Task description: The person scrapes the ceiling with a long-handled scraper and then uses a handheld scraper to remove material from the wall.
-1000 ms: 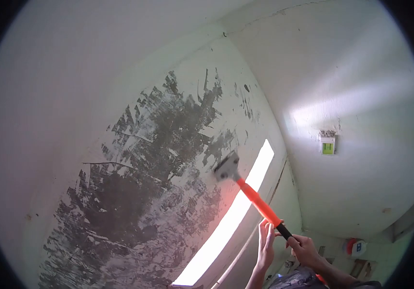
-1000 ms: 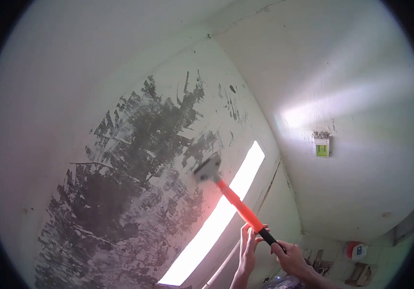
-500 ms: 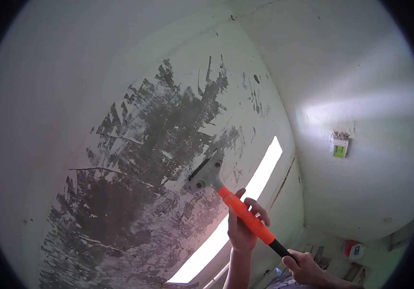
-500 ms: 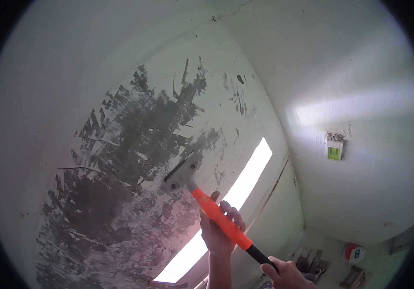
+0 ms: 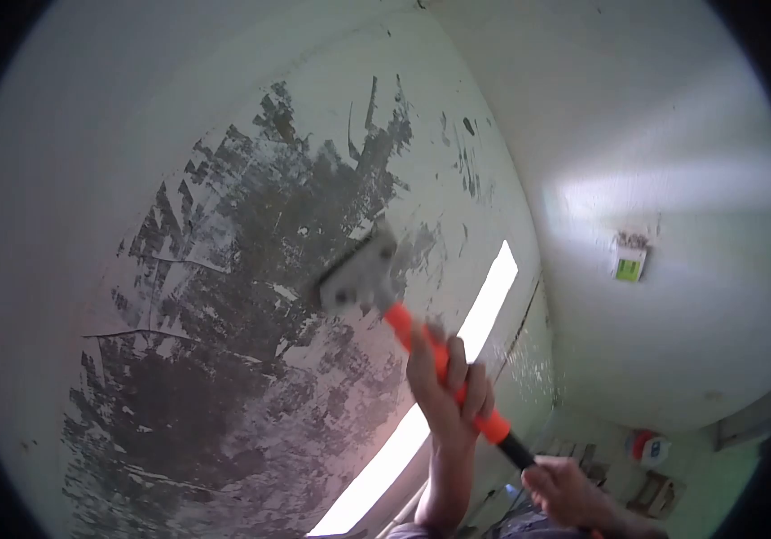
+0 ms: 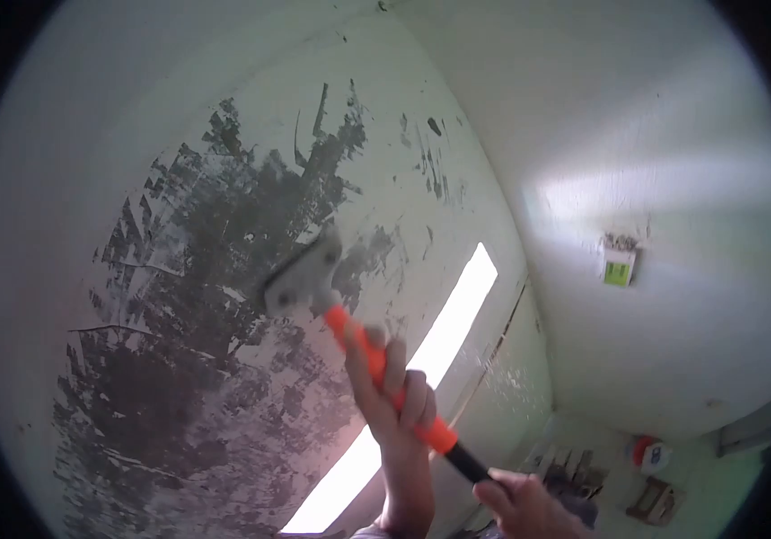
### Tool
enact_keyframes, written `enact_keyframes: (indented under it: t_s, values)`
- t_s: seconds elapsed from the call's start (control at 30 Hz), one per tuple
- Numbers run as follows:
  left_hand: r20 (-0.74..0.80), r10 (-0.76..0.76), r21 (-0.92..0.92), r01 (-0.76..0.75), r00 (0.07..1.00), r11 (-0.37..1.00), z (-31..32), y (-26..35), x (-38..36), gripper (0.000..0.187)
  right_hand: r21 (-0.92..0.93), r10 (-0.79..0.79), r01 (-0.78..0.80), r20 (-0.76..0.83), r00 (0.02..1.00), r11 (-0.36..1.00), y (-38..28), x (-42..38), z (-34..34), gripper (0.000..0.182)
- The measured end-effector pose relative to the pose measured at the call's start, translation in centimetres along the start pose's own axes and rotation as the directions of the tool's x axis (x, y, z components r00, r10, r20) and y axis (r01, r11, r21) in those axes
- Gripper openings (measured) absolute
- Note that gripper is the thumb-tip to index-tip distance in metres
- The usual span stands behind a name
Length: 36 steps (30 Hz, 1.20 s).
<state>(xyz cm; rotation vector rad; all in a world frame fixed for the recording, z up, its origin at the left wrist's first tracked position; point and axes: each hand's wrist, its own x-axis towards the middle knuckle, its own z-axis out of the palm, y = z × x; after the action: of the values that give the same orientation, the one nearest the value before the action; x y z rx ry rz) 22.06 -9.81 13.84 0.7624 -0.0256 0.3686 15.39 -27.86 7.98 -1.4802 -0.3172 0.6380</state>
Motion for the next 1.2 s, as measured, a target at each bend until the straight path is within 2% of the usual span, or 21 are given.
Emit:
enact_keyframes:
  t_s: [0.03,0.07,0.17,0.23,0.3,0.37,0.4,0.5,0.57,0.63,0.7,0.77,0.8,0.83,0.9,0.93,0.97,1.03,1.1,1.17,1.2]
  values:
    - [-0.034,0.004,-0.018,-0.004,0.999,1.0,-0.3,-0.2,-1.5,0.032,-0.016,-0.01,0.01,-0.01,1.0,1.0,-1.0,-0.5,-0.4,0.036]
    - [0.017,0.022,-0.019,-0.022,1.0,1.0,-0.7,-0.4,-1.9,0.031,-0.048,0.14,-0.138,0.04,0.989,0.989,-2.2,-1.5,-0.5,0.033]
    - [0.016,-0.006,0.015,0.005,1.0,1.0,0.5,0.1,0.2,0.031,-0.104,0.251,-0.249,0.006,0.968,0.963,0.1,-0.9,0.3,0.034]
    - [0.004,0.004,-0.013,-0.004,1.0,1.0,-0.3,0.2,-1.0,0.032,0.041,0.243,-0.243,0.007,0.97,0.969,-1.3,0.6,0.1,0.035]
    - [0.021,0.039,-0.067,-0.038,0.999,0.997,-0.3,-0.1,-1.6,0.033,-0.013,0.212,-0.212,0.003,0.977,0.977,0.5,-0.3,-0.2,0.035]
    - [0.055,0.085,-0.019,-0.084,0.995,0.996,0.0,0.0,-1.4,0.032,-0.058,0.257,-0.254,0.057,0.965,0.965,-0.3,-1.2,-0.1,0.035]
    - [0.008,0.071,0.029,-0.072,0.997,0.997,0.0,0.1,-0.6,0.032,-0.014,0.153,-0.153,0.034,0.988,0.988,2.2,-0.3,-0.2,0.036]
    - [-0.049,0.104,0.134,-0.097,0.993,0.986,0.8,0.4,-0.2,0.033,-0.004,0.196,-0.196,0.022,0.98,0.981,-1.3,0.8,-0.2,0.036]
    - [0.094,0.075,-0.115,-0.064,0.993,0.991,-0.7,0.5,-1.8,0.033,0.005,0.163,-0.163,0.05,0.985,0.987,1.3,0.0,-0.4,0.037]
    - [0.157,0.093,-0.05,-0.086,0.983,0.995,-0.6,0.6,-1.2,0.033,-0.145,0.203,-0.189,0.094,0.975,0.971,-0.6,-0.5,-0.7,0.039]
    - [0.032,0.097,0.072,-0.099,0.995,0.992,0.9,0.4,1.3,0.035,-0.222,0.155,-0.135,0.077,0.985,0.966,1.1,1.5,-1.5,0.042]
    - [-0.003,0.122,0.137,-0.12,0.993,0.983,1.2,-0.2,1.0,0.035,-0.188,0.111,-0.095,0.078,0.991,0.978,0.8,2.3,-2.2,0.045]
    - [-0.034,0.099,0.108,-0.095,0.995,0.99,0.7,-0.6,-0.1,0.034,-0.163,0.197,-0.182,0.077,0.977,0.97,2.0,1.1,-2.0,0.05]
    - [-0.064,0.075,0.08,-0.07,0.995,0.994,0.0,-1.1,-1.3,0.034,-0.163,0.186,-0.173,0.073,0.98,0.971,2.3,0.2,-1.7,0.05]
    - [-0.044,0.059,0.005,-0.059,0.997,0.998,-0.9,-1.9,-1.7,0.031,-0.078,0.221,-0.212,0.135,0.966,0.974,1.6,-1.2,-1.6,0.039]
    - [-0.031,0.033,0.044,-0.032,0.999,0.999,-0.7,-1.6,-1.1,0.031,-0.086,0.163,-0.159,0.042,0.986,0.984,0.2,-1.1,-0.7,0.038]
    - [-0.026,0.006,0.086,-0.003,1.0,0.996,-0.6,-1.2,-0.4,0.031,-0.069,0.171,-0.167,0.051,0.984,0.984,-0.2,-0.2,-0.6,0.038]
    - [-0.052,0.025,0.251,-0.011,0.998,0.968,1.3,-0.6,1.8,0.034,0.113,0.24,-0.243,0.043,0.97,0.963,-0.3,1.6,-0.5,0.038]
    - [-0.074,-0.01,0.115,0.019,0.997,0.993,-0.4,-1.3,0.0,0.034,0.072,0.217,-0.217,0.008,0.976,0.974,0.4,0.4,-0.4,0.039]
    - [0.005,0.002,0.03,-0.002,1.0,1.0,-1.6,-2.1,-1.5,0.033,-0.02,0.208,-0.207,0.066,0.976,0.978,0.4,-1.3,-0.6,0.041]
    - [0.023,-0.004,-0.001,0.004,1.0,1.0,-2.1,-2.4,-0.7,0.032,0.047,0.216,-0.219,0.062,0.974,0.975,1.6,-0.7,-0.8,0.041]
